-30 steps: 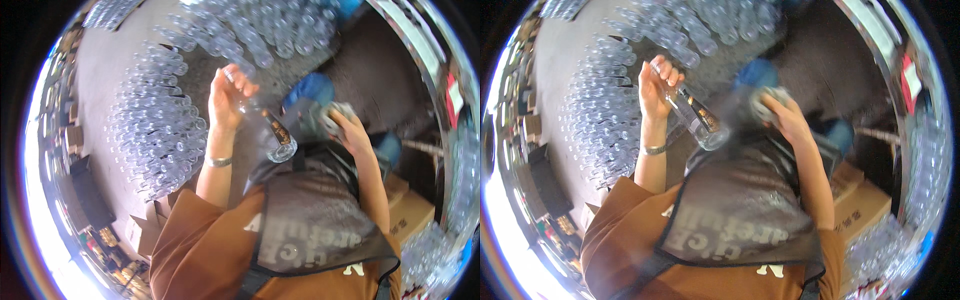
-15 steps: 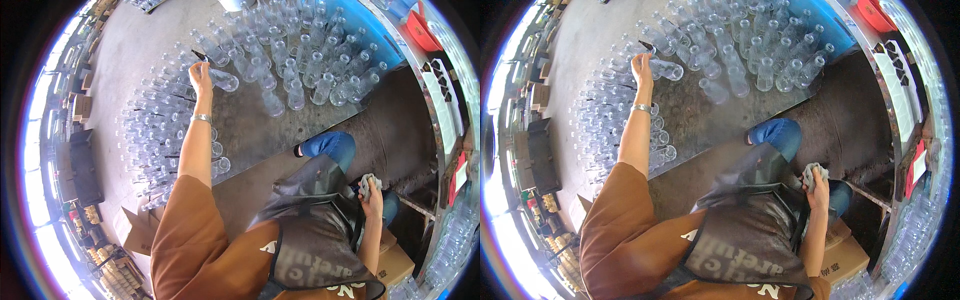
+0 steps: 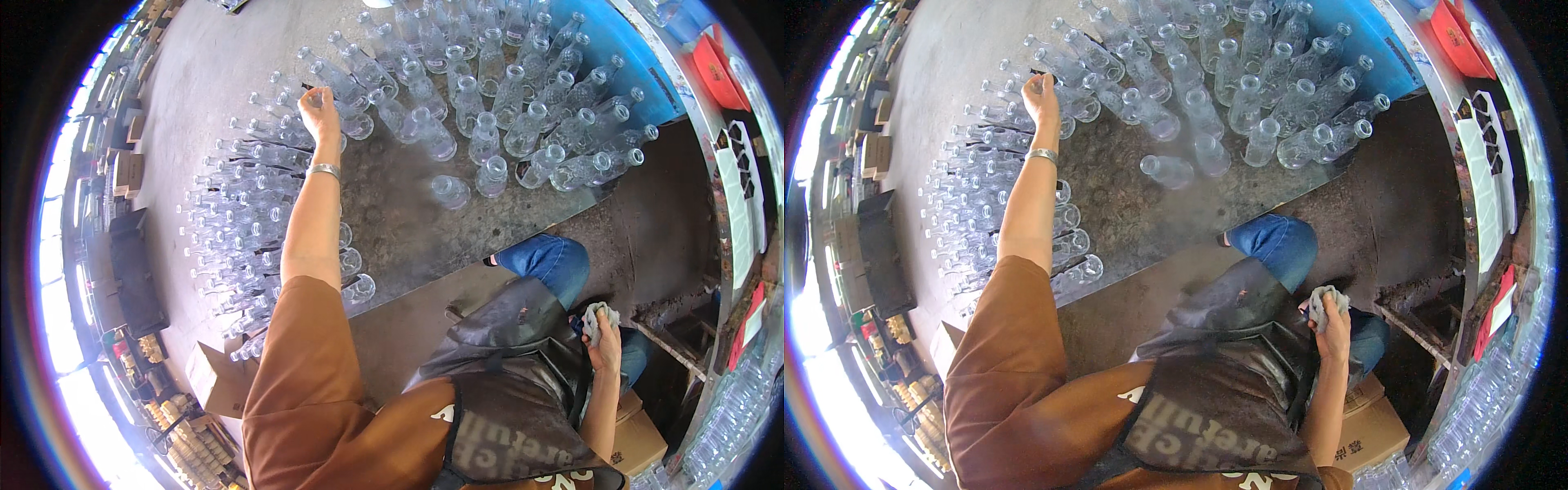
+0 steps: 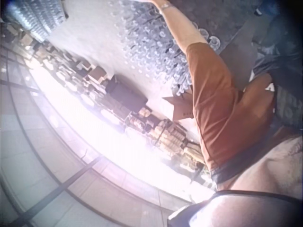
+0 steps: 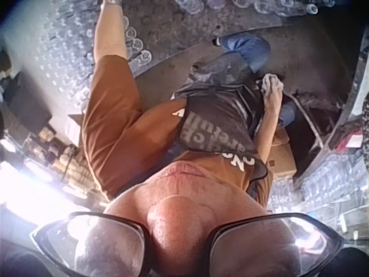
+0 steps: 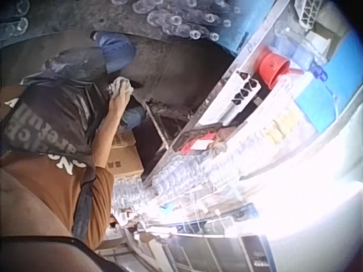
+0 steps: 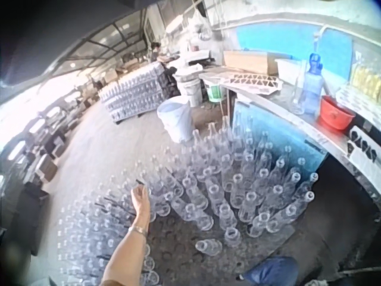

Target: The person repeatedly picks up clear plastic bottles from a table, wipes each bottle with a cloth, and places it back on the table. The action is performed one at a time in a repetitive manner.

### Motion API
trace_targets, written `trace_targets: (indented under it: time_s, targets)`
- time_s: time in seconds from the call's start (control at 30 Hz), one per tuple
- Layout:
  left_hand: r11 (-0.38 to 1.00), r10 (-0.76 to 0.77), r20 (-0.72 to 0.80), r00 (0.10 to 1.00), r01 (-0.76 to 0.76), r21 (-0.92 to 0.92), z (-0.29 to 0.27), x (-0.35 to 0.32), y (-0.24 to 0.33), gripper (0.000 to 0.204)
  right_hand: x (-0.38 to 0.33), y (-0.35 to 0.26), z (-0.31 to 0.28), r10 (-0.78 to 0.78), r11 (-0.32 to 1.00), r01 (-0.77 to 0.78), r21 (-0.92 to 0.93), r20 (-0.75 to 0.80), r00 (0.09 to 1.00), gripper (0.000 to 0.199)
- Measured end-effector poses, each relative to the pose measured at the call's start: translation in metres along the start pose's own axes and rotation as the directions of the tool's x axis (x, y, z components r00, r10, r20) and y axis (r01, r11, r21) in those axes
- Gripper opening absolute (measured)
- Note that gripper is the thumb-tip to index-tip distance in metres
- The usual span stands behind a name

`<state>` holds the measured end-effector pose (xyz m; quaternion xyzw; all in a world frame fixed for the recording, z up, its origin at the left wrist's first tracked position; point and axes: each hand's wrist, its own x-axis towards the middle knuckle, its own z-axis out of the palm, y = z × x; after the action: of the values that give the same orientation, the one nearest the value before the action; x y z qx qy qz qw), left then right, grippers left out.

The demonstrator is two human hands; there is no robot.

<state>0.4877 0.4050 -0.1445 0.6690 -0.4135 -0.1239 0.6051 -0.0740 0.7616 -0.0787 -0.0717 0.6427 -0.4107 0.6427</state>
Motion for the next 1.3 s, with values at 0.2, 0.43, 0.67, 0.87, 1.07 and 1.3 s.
trace_targets:
  time_s: [0.2,0.43,0.67,0.87,1.07,1.3]
  targets:
    - [0.961,0.217,-0.044,0.975,-0.206,0.187,0.001,-0.044,0.069,0.065,-0.002,0.000,0.002,-0.004,1.000,0.004,-0.029,0.005,1.000,0.019]
    - [0.980,0.097,0.170,0.981,-0.124,0.153,0.052,-0.100,0.089,0.042,-0.013,0.004,-0.003,-0.010,0.999,0.010,-0.052,-0.008,1.000,0.018]
    - [0.978,0.064,-0.021,0.998,-0.058,0.198,-0.003,-0.097,0.103,0.022,-0.036,0.014,-0.023,-0.079,0.997,0.079,0.021,-0.033,0.996,0.015]
    - [0.943,0.267,0.055,0.962,-0.249,-0.221,-0.101,-0.116,0.214,0.024,-0.048,0.012,-0.034,-0.110,0.994,0.110,0.027,0.006,0.994,0.021]
    - [0.363,-0.050,0.707,0.705,0.672,-0.645,-0.119,-0.179,0.281,0.023,-0.076,-0.013,0.010,-0.234,0.967,0.208,0.145,0.195,0.953,0.021]
    - [-0.097,0.249,0.943,0.222,0.974,-0.204,-0.061,-0.320,0.290,0.022,-0.120,-0.021,0.065,-0.187,0.981,0.187,0.048,0.485,0.854,0.023]
